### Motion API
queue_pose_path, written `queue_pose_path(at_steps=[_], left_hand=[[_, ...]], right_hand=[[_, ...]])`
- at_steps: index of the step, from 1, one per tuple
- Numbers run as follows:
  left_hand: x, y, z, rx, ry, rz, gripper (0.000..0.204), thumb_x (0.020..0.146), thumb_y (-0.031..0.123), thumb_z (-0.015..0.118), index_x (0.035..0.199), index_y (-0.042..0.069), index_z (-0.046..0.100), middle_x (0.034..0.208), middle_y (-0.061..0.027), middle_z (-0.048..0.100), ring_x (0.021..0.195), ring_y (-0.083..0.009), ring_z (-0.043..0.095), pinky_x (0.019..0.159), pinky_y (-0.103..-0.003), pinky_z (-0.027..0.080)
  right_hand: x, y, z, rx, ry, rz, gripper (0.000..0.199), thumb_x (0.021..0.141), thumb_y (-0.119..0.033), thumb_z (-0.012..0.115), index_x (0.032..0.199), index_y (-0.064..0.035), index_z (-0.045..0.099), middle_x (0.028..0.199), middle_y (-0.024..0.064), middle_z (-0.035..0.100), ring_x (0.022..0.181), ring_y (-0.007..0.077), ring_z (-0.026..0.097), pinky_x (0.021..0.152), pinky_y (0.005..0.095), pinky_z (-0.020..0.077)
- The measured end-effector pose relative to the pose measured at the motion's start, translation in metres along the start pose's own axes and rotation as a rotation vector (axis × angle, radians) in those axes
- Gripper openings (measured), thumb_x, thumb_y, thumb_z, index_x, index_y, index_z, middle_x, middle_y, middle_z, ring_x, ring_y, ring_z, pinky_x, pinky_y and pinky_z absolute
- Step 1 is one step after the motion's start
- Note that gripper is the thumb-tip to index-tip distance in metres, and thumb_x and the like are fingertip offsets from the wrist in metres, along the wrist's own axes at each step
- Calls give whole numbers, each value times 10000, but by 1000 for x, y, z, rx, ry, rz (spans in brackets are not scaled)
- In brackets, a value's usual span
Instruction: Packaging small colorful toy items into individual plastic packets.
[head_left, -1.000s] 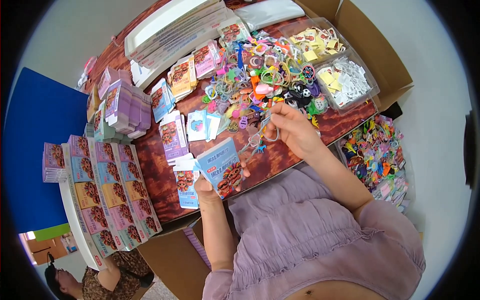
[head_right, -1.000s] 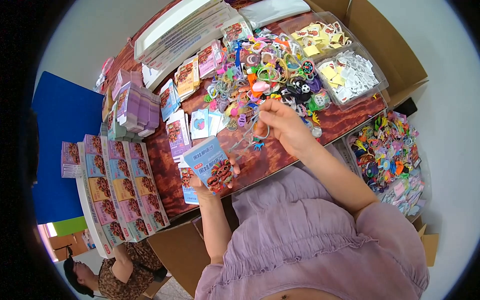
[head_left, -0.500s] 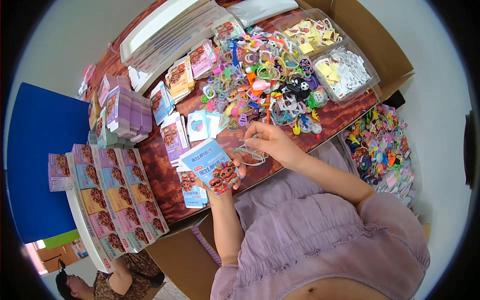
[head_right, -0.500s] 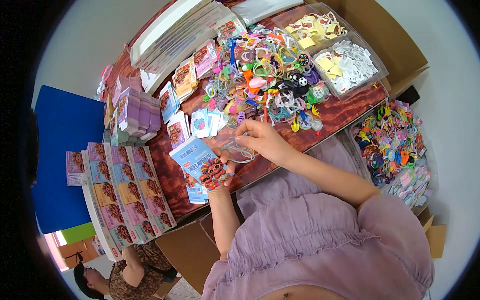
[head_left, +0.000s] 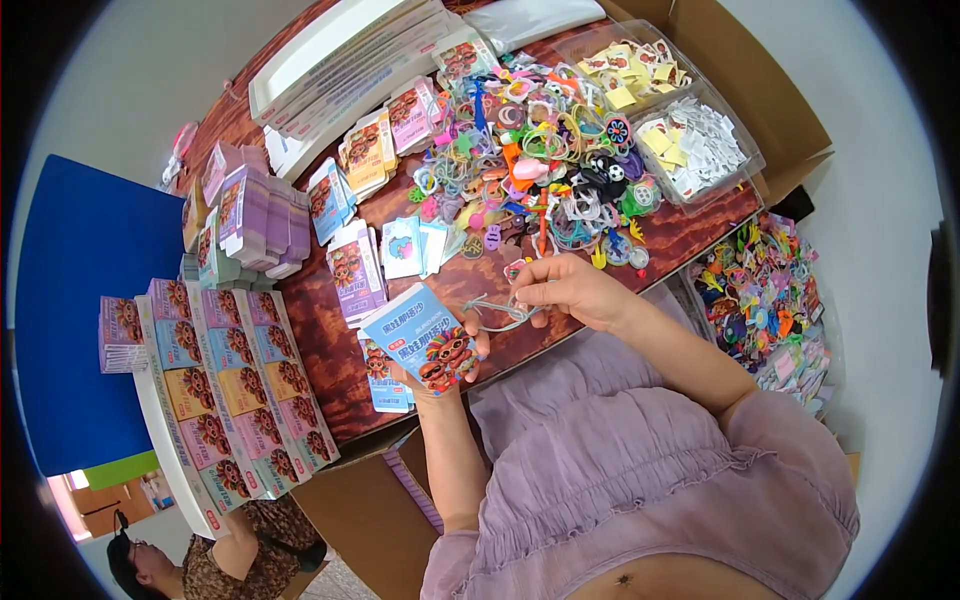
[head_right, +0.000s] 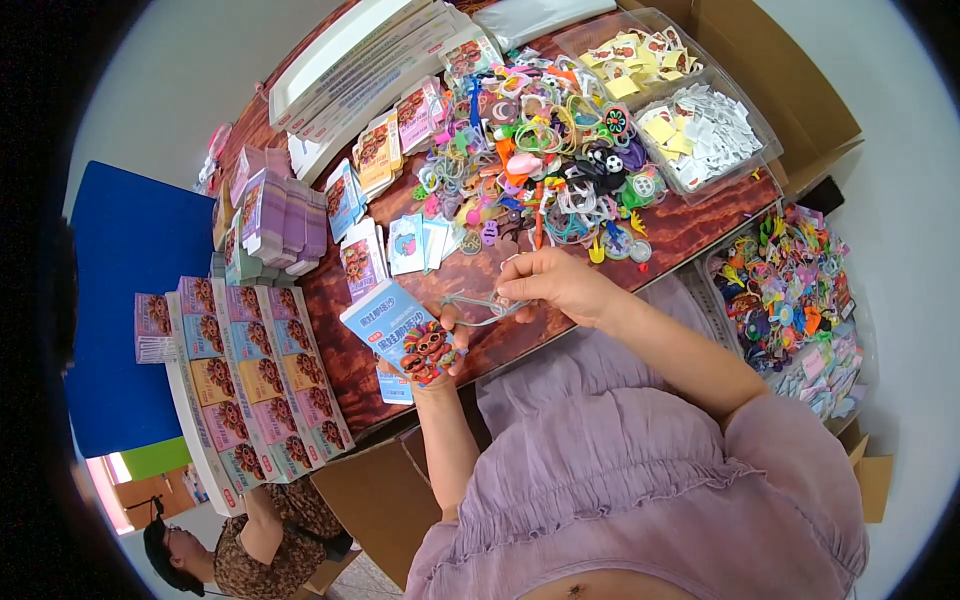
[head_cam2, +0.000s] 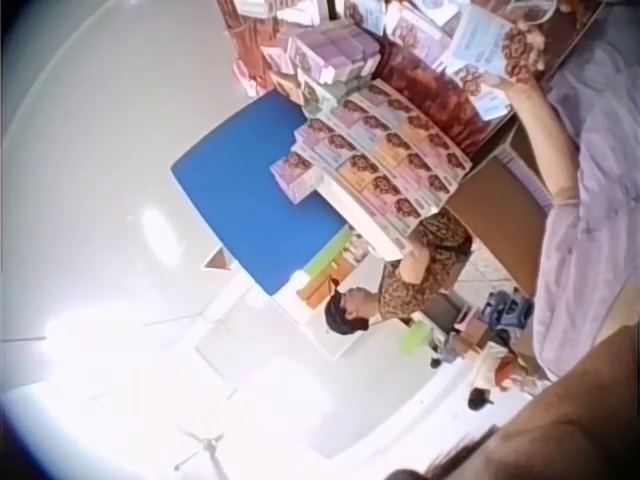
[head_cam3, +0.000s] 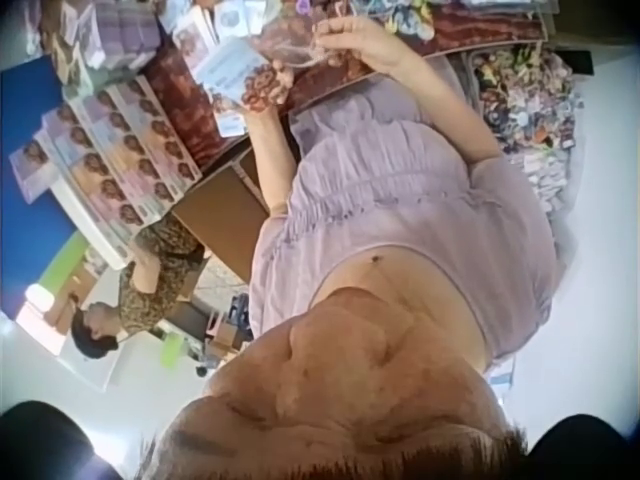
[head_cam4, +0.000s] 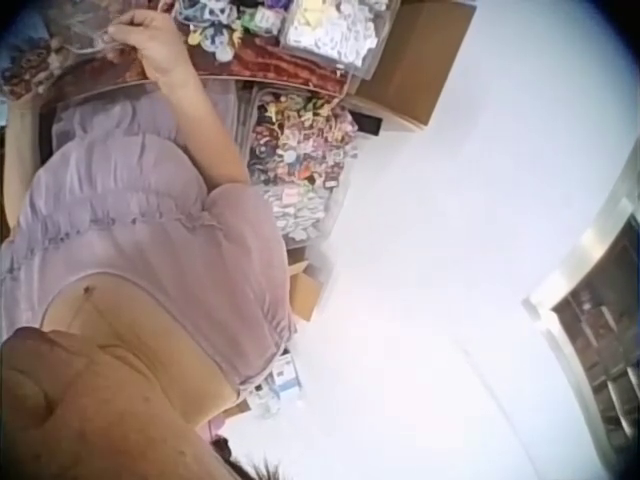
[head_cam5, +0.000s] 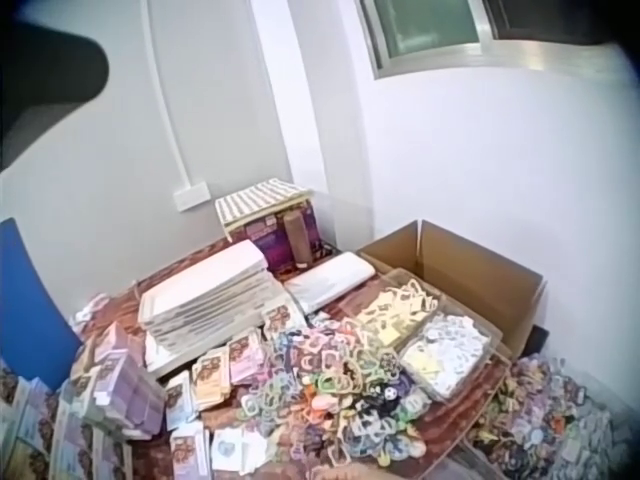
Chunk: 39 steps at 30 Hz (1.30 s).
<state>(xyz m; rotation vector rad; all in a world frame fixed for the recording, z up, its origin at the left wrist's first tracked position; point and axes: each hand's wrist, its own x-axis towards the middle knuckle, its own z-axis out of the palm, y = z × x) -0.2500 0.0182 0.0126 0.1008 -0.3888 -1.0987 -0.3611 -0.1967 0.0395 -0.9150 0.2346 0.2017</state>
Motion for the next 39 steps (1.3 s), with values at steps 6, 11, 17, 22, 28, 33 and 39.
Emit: queue_pose_path(at_steps=[6, 11, 17, 22, 28, 33, 39], left_hand=[[-5, 1, -6, -2, -5, 0, 925, 693, 441, 826, 1346, -92, 445, 1160, -227, 482, 1040, -425, 582, 591, -385, 624], [-8, 2, -5, 34, 11, 10, 938, 685, 462, 825, 1342, -89, 446, 1150, -225, 485, 1022, -416, 591, 586, -379, 624], [-8, -3, 9, 119, 239, 55, 965, 635, 464, 830, 1330, -70, 426, 1066, -271, 554, 902, -407, 662, 517, -375, 617], [1, -2, 15, 284, 321, -48, 1074, 598, 350, 824, 1471, 13, 298, 1174, -289, 547, 954, -424, 664, 559, -375, 622], [51, 23, 32, 547, 317, -153, 927, 678, 315, 791, 1403, -85, 374, 1226, -245, 586, 1040, -320, 649, 717, -340, 602], [71, 36, 33, 1178, 575, -479, 675, 763, 160, 784, 1349, -33, 511, 1041, -105, 672, 937, -179, 635, 844, -306, 476], [23, 10, 48, 1691, 565, -251, 736, 704, 68, 809, 1359, -36, 488, 1138, -116, 593, 932, -177, 601, 858, -330, 493]], right_hand=[[-7, -4, -3, 284, -128, 141, 100, 938, -143, 634, 953, -65, 572, 885, 19, 637, 734, 111, 602, 577, 222, 467], [-7, 0, -3, 386, -165, 21, 175, 924, -137, 646, 1045, -61, 545, 882, 51, 628, 710, 127, 572, 559, 229, 421], [-10, -13, 4, 396, -175, -58, 233, 900, -125, 665, 1086, -46, 549, 858, 82, 614, 677, 121, 531, 550, 235, 395], [-10, -22, -11, 444, -150, -71, 215, 897, -104, 635, 1092, -40, 572, 834, 60, 598, 682, 103, 536, 514, 216, 388], [-20, -22, -23, -243, 260, -50, 255, 853, -62, 576, 1106, -35, 584, 985, 48, 624, 698, 77, 554, 513, 204, 421], [-21, -2, -24, -278, 81, 46, 263, 878, -84, 614, 1139, -69, 587, 1012, 48, 643, 802, 69, 581, 596, 215, 451], [11, 29, -10, -1108, 458, -514, 238, 779, 4, 643, 1012, 21, 596, 918, 153, 592, 814, 335, 611, 720, 398, 499]])
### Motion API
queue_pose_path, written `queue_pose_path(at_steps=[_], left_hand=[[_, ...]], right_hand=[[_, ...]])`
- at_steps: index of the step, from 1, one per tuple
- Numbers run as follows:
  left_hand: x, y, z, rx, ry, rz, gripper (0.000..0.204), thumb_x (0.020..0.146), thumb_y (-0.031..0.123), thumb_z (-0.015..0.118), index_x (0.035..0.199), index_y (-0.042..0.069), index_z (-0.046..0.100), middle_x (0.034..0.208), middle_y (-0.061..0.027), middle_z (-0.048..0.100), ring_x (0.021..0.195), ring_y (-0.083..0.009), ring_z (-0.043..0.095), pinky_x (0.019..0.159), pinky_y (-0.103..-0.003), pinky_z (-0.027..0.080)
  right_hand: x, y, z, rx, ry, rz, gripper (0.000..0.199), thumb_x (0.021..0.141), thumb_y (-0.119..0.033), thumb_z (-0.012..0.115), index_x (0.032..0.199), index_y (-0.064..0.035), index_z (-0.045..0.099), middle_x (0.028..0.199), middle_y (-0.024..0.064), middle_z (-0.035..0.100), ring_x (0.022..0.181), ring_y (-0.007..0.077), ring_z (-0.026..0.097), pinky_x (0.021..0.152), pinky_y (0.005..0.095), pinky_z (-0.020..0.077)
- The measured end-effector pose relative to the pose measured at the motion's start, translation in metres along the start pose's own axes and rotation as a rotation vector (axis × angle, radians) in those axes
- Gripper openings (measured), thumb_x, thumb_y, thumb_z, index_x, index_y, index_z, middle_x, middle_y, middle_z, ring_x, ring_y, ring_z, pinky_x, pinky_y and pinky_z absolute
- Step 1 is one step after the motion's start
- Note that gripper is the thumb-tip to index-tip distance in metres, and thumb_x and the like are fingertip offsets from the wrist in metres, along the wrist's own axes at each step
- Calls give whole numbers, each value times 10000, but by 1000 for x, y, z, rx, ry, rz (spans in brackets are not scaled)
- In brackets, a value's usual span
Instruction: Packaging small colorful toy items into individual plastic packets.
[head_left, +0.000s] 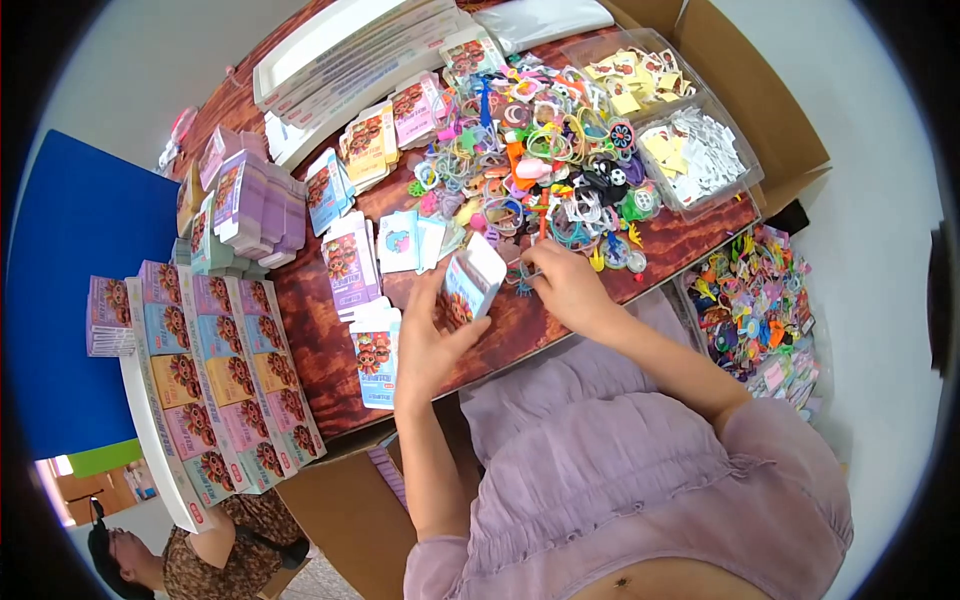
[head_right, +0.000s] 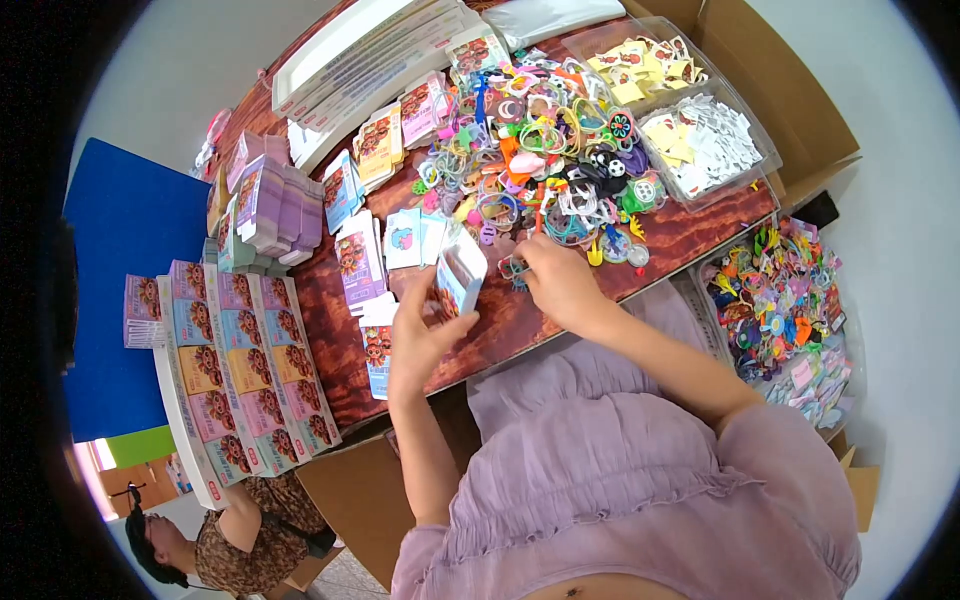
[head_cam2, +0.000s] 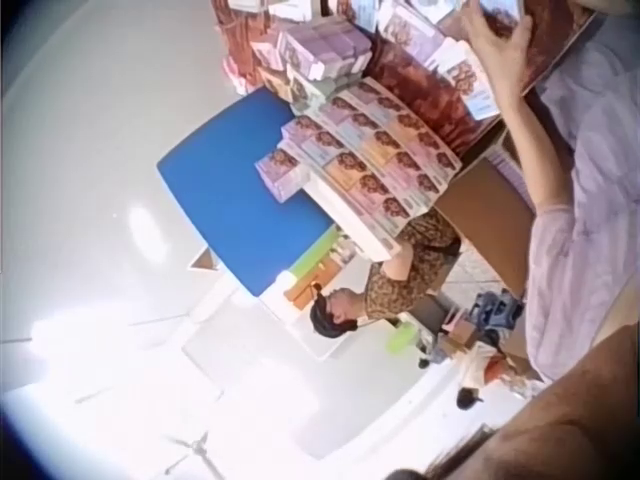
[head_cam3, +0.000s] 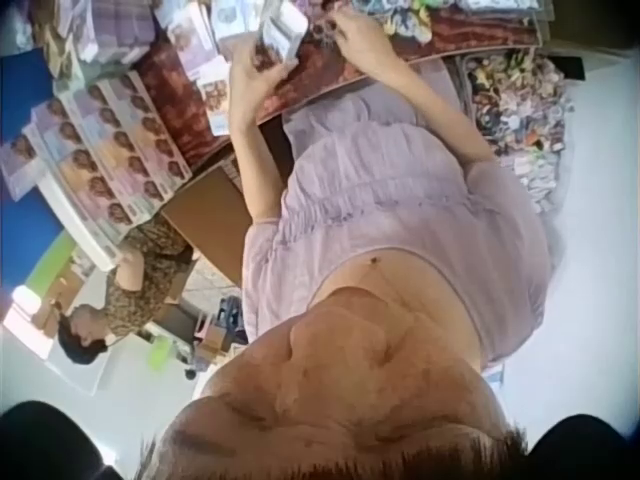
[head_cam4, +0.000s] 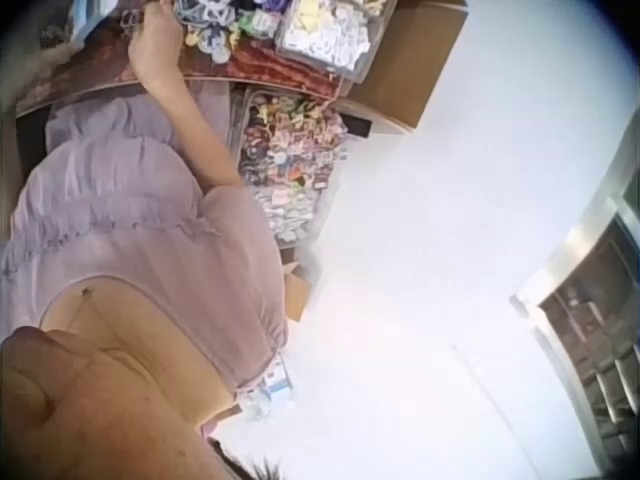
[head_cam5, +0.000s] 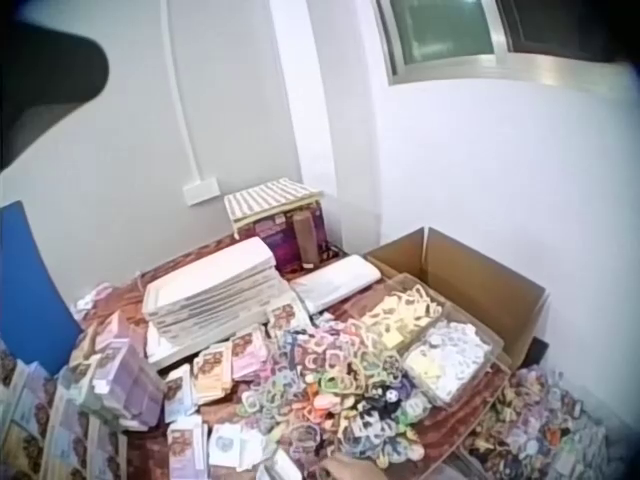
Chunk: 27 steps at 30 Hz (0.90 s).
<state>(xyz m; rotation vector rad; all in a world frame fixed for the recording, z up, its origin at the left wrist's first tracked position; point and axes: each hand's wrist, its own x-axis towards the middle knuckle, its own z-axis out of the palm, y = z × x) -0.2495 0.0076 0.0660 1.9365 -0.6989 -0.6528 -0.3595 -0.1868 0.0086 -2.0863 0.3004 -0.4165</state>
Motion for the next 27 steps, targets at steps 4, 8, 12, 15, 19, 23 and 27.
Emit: queue_pose_path(at_steps=[4, 8, 12, 15, 19, 23, 27], left_hand=[[-33, -2, 18, 264, 170, -8, 706, 687, 43, 786, 1328, -8, 495, 1194, -179, 550, 1080, -344, 570, 925, -394, 466], [-45, -2, 21, 478, 221, 2, 728, 678, -4, 756, 1344, 14, 465, 1284, -194, 493, 1186, -386, 493, 959, -436, 451], [-42, -3, 23, 543, 207, -10, 737, 679, -6, 742, 1357, 25, 454, 1288, -187, 491, 1190, -375, 492, 961, -436, 451], [-44, -3, 21, 570, 223, -2, 715, 694, 10, 747, 1350, 26, 464, 1292, -187, 495, 1187, -374, 501, 965, -431, 452], [-50, -5, 18, 532, 258, -25, 693, 712, 28, 755, 1345, 31, 475, 1310, -192, 494, 1200, -375, 502, 975, -423, 450], [-50, -6, 22, 521, 264, -8, 690, 712, 36, 760, 1341, 28, 478, 1310, -192, 494, 1208, -375, 498, 976, -424, 450], [-50, -6, 27, 621, 247, 4, 705, 698, 41, 764, 1340, 29, 474, 1293, -193, 499, 1174, -388, 509, 962, -436, 454]], right_hand=[[6, 1, 12, -261, 48, -37, 149, 766, 22, 638, 907, 13, 589, 912, 147, 552, 813, 349, 603, 706, 414, 482], [12, 14, -5, -34, 38, -62, 126, 773, 36, 620, 886, 9, 570, 843, 85, 556, 709, 238, 574, 600, 322, 431], [17, 4, -25, 463, -164, 347, 58, 875, -21, 624, 899, -52, 581, 721, -50, 544, 579, 23, 485, 493, 212, 369], [21, -7, -39, 456, -118, 403, 95, 872, 3, 569, 962, -22, 588, 727, -27, 546, 564, 37, 467, 483, 230, 366], [21, -8, -58, 651, -295, 519, 192, 883, -24, 548, 1068, -28, 601, 781, 0, 583, 592, 61, 524, 503, 232, 399], [-8, 12, -19, 240, -225, 44, 245, 846, -45, 615, 1087, -12, 586, 850, 95, 628, 751, 210, 625, 671, 355, 506], [-19, -4, -2, -262, -120, -112, 206, 802, 11, 618, 1005, -20, 608, 921, 146, 553, 797, 342, 606, 684, 383, 503]])
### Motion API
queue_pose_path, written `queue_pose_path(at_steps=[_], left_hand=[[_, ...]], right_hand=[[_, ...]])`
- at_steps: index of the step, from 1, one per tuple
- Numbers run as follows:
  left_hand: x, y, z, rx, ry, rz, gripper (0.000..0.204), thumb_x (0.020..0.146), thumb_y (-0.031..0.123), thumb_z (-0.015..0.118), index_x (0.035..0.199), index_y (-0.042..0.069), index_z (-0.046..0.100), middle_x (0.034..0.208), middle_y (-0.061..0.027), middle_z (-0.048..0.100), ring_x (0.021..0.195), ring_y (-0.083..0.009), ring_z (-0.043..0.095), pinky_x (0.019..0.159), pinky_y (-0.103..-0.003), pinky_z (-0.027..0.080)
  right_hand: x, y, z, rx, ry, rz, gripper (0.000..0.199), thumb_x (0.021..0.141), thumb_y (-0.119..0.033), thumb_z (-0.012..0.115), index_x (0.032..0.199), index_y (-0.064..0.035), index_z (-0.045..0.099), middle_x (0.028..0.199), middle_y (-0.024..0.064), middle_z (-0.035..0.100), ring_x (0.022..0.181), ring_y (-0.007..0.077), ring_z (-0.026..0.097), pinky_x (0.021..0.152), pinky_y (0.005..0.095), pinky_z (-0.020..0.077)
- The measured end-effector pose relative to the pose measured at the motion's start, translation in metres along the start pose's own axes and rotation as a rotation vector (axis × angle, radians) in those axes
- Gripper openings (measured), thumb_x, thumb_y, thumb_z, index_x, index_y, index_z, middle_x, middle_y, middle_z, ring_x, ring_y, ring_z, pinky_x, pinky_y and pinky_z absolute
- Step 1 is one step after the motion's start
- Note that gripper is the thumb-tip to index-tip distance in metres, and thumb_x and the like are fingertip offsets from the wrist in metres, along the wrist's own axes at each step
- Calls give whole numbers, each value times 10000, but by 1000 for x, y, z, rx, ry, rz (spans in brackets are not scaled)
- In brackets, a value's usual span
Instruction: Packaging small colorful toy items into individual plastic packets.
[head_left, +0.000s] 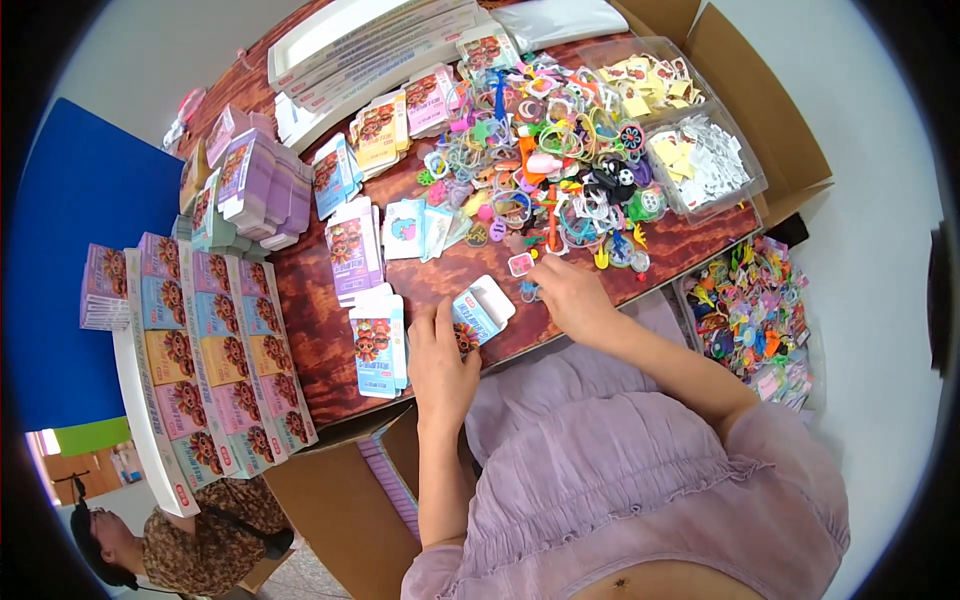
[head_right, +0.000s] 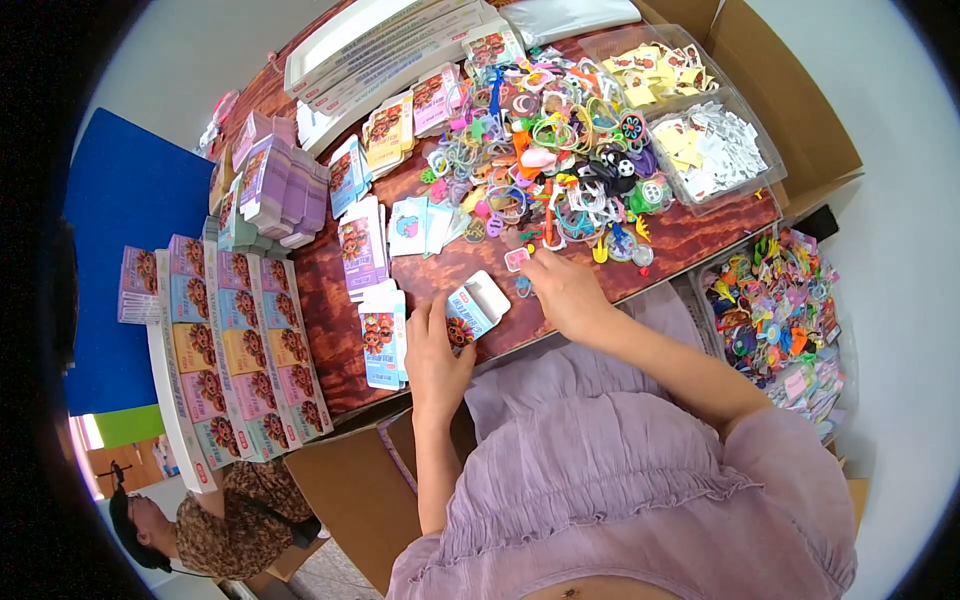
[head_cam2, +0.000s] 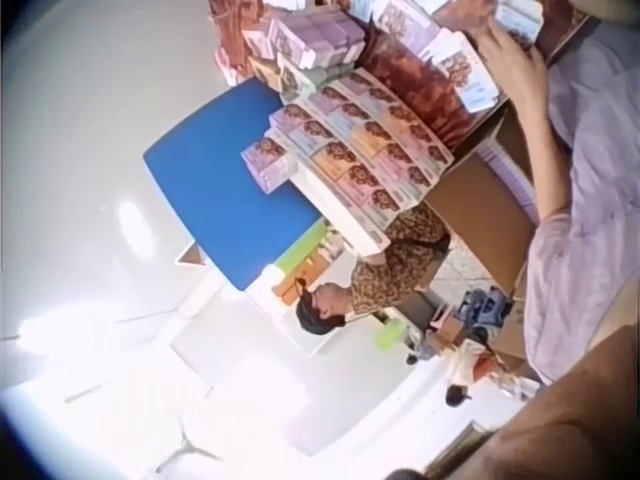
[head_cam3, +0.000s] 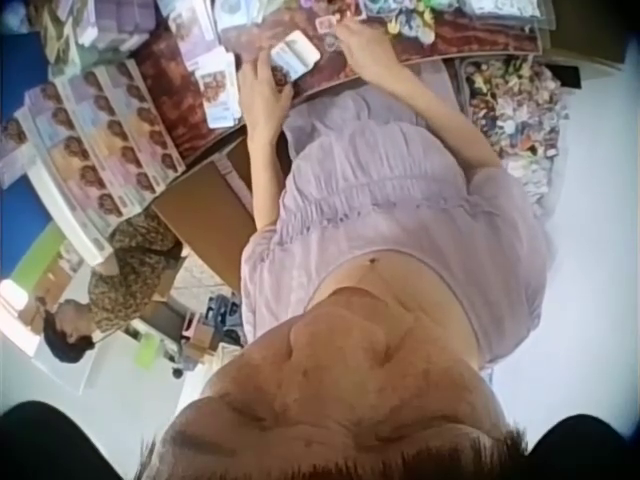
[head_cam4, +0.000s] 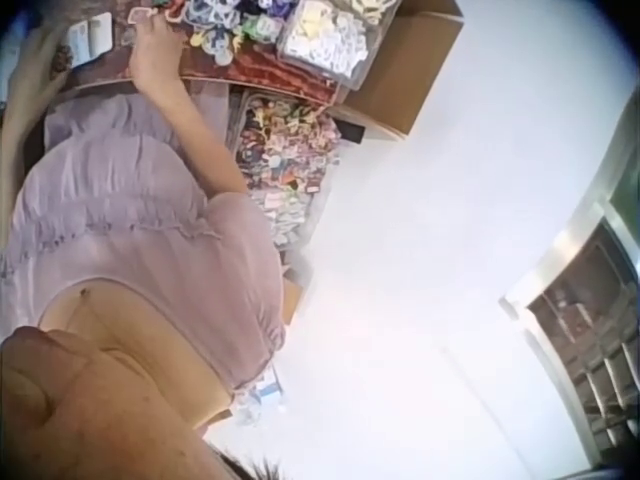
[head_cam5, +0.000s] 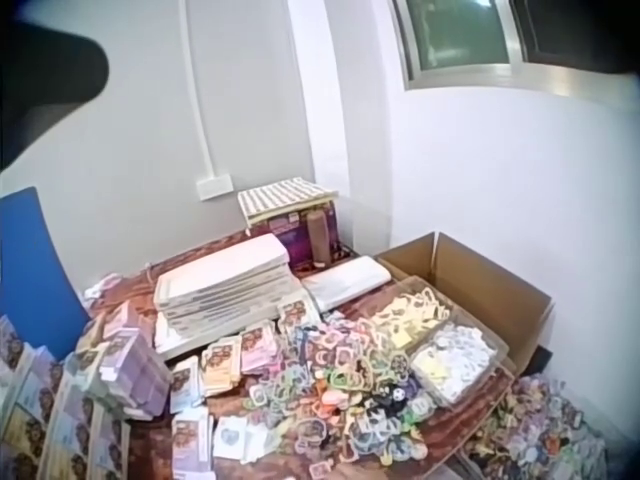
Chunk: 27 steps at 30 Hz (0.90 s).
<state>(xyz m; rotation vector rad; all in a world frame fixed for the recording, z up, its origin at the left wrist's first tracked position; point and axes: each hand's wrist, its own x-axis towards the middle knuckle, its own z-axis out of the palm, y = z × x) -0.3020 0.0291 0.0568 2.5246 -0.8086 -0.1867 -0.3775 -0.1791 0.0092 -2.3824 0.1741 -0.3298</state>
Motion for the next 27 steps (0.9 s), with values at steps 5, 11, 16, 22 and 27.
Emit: queue_pose_path(at_steps=[5, 11, 16, 22, 27], left_hand=[[0, 0, -2, 49, -48, 49, 713, 672, 11, 751, 1327, 22, 468, 1241, -189, 499, 1127, -387, 507, 933, -452, 455], [2, 12, -2, -124, -119, 30, 701, 681, 46, 781, 1310, 29, 471, 1217, -186, 538, 1115, -390, 534, 922, -459, 460], [5, 24, 15, -179, -44, 26, 706, 702, 74, 796, 1315, 33, 448, 1216, -201, 536, 1119, -400, 535, 892, -465, 471], [3, 31, 19, -279, 54, 33, 702, 714, 76, 799, 1314, 32, 436, 1205, -204, 525, 1104, -398, 537, 892, -458, 467], [12, 39, 31, -407, 30, 28, 701, 698, 47, 796, 1306, 27, 448, 1180, -193, 527, 1073, -381, 553, 887, -434, 470]], right_hand=[[1, 5, 4, 140, 53, -9, 153, 795, 26, 605, 943, -12, 613, 914, 141, 560, 747, 328, 613, 644, 399, 494], [27, -37, -33, 475, -405, 294, 71, 782, -45, 628, 819, 15, 632, 784, 174, 655, 757, 183, 676, 627, 337, 502], [44, -34, -13, 1, -300, 45, 204, 746, -85, 667, 930, 2, 640, 852, 146, 641, 754, 258, 649, 665, 384, 491], [43, -36, -54, 465, -268, 18, 346, 750, -3, 661, 1092, 0, 607, 1032, 101, 589, 833, 218, 661, 704, 338, 514], [20, -50, -53, 82, -101, -85, 228, 852, -66, 617, 1078, -45, 644, 879, 122, 643, 840, 290, 662, 722, 399, 523]])
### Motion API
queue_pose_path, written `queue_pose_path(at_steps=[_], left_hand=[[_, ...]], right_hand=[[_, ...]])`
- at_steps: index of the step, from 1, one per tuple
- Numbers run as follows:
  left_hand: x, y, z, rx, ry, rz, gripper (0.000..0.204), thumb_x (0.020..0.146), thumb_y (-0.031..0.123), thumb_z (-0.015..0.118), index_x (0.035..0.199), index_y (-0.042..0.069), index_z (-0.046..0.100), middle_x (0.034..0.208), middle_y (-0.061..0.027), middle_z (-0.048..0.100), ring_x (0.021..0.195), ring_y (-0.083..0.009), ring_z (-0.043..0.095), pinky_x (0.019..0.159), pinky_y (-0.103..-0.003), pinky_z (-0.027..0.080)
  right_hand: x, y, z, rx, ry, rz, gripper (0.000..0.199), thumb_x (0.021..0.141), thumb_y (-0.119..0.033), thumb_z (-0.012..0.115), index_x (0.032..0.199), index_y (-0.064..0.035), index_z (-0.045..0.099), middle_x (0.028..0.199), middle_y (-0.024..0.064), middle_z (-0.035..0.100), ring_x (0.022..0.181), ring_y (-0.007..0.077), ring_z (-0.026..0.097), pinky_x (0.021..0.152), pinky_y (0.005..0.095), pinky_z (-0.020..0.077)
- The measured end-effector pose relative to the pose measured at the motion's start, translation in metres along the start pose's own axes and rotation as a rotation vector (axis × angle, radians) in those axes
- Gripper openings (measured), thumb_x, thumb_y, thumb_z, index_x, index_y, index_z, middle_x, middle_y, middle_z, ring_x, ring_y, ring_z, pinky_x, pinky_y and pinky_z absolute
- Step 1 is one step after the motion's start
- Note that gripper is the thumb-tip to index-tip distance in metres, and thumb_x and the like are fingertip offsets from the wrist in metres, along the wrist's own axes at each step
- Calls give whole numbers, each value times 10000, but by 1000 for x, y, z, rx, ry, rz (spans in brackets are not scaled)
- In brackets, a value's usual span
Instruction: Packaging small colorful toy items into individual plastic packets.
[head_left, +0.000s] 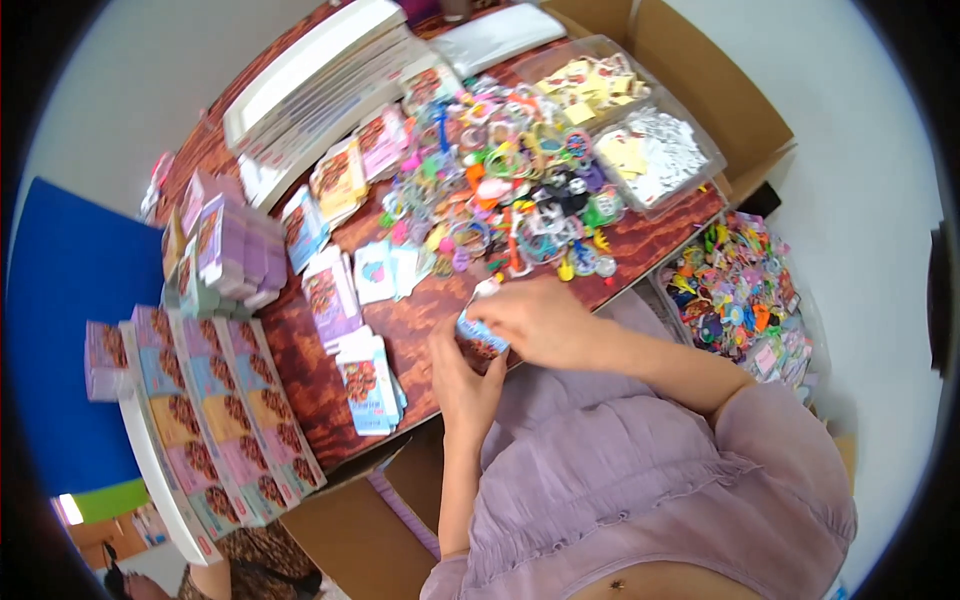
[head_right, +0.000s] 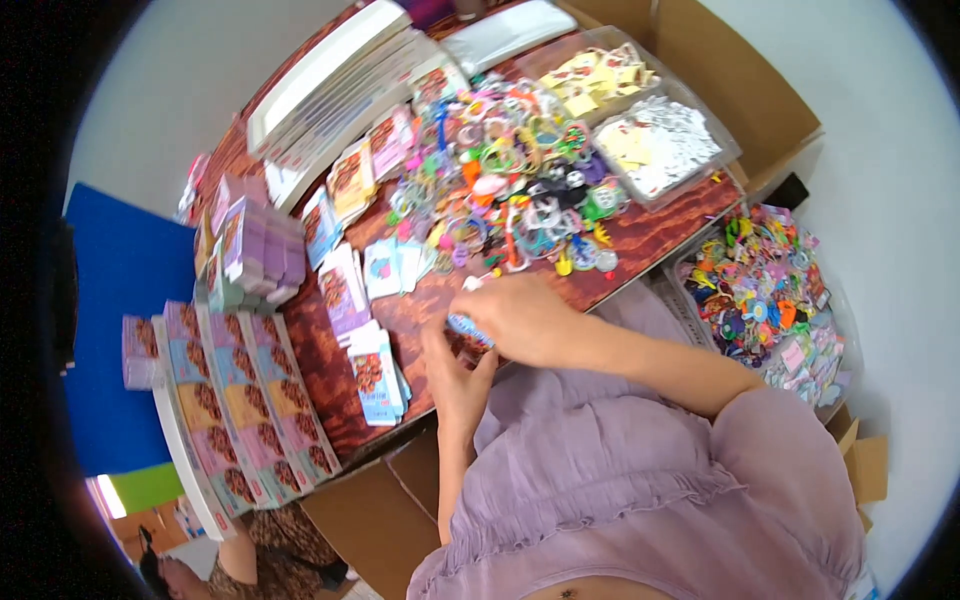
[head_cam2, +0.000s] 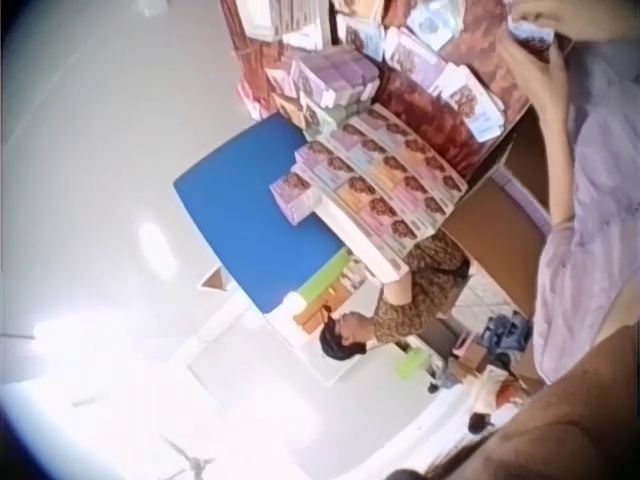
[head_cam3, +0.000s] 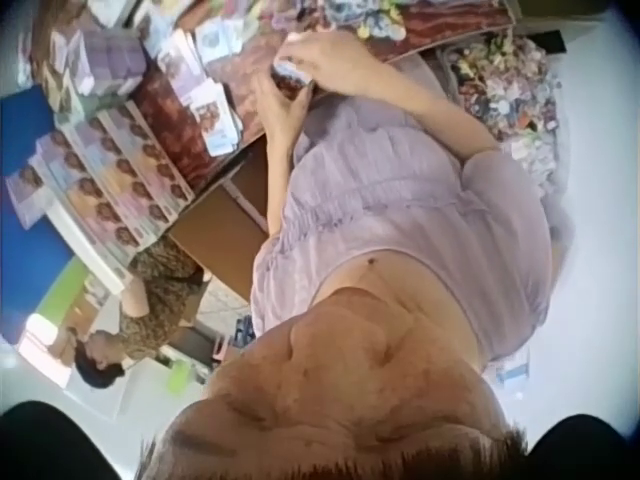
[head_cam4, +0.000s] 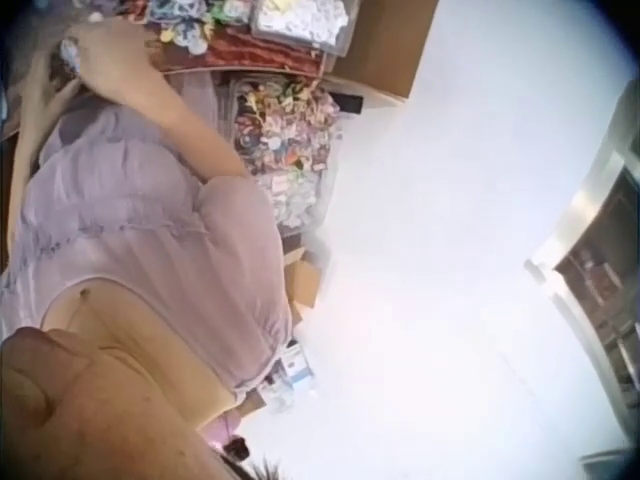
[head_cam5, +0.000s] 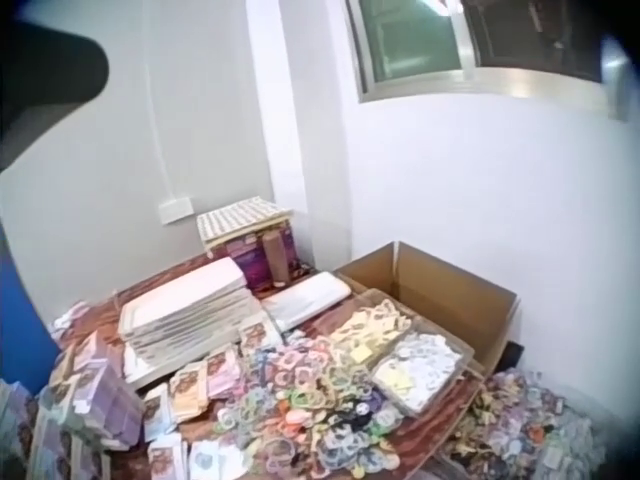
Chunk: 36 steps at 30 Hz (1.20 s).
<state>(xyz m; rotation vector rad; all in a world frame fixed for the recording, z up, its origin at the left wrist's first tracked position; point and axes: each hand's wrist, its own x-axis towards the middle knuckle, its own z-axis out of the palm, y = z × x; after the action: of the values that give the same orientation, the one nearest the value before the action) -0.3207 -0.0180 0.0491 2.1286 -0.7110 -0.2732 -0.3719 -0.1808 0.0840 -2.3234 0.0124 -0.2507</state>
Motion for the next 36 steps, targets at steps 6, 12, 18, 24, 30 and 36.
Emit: queue_pose_path(at_steps=[6, 12, 18, 24, 30, 36], left_hand=[[8, 9, -5, 144, -68, 92, 706, 679, 22, 777, 1302, -1, 447, 1204, -214, 510, 1114, -396, 523, 933, -445, 443], [16, 18, 3, 155, -196, 139, 729, 682, 32, 778, 1327, 3, 439, 1269, -223, 497, 1155, -420, 501, 970, -464, 428], [25, 31, 10, 132, -286, 129, 760, 683, 56, 796, 1346, 10, 426, 1271, -221, 495, 1170, -416, 502, 960, -454, 446], [25, 28, 13, 123, -291, 122, 761, 694, 75, 799, 1353, 15, 422, 1263, -210, 500, 1156, -412, 516, 951, -456, 453], [26, 28, 10, 82, -268, 151, 761, 693, 65, 792, 1356, 21, 421, 1255, -210, 502, 1156, -413, 516, 959, -453, 450], [25, 23, 3, 67, -278, 120, 759, 696, 49, 784, 1361, 19, 421, 1280, -213, 498, 1179, -412, 509, 983, -446, 435]], right_hand=[[-16, 15, -30, 177, 274, 71, 121, 877, -92, 631, 983, -44, 664, 876, 107, 659, 825, 278, 646, 709, 391, 502], [-55, 120, -105, -66, 692, 513, 94, 895, -79, 610, 928, -2, 651, 738, 86, 654, 711, 122, 618, 675, 294, 495], [-44, 188, -157, -307, 740, 534, 112, 833, -73, 657, 936, -31, 666, 869, 103, 650, 810, 256, 641, 720, 353, 488], [-38, 196, -151, -368, 463, 522, 144, 782, -103, 691, 922, -76, 672, 918, 103, 571, 893, 295, 613, 761, 403, 477], [-44, 201, -161, -139, 578, 501, 133, 767, -101, 703, 881, -55, 650, 846, 102, 608, 808, 271, 619, 712, 389, 473], [-35, 184, -166, -356, 568, 433, 122, 796, -84, 691, 853, 5, 629, 748, 96, 649, 701, 200, 612, 661, 331, 473]])
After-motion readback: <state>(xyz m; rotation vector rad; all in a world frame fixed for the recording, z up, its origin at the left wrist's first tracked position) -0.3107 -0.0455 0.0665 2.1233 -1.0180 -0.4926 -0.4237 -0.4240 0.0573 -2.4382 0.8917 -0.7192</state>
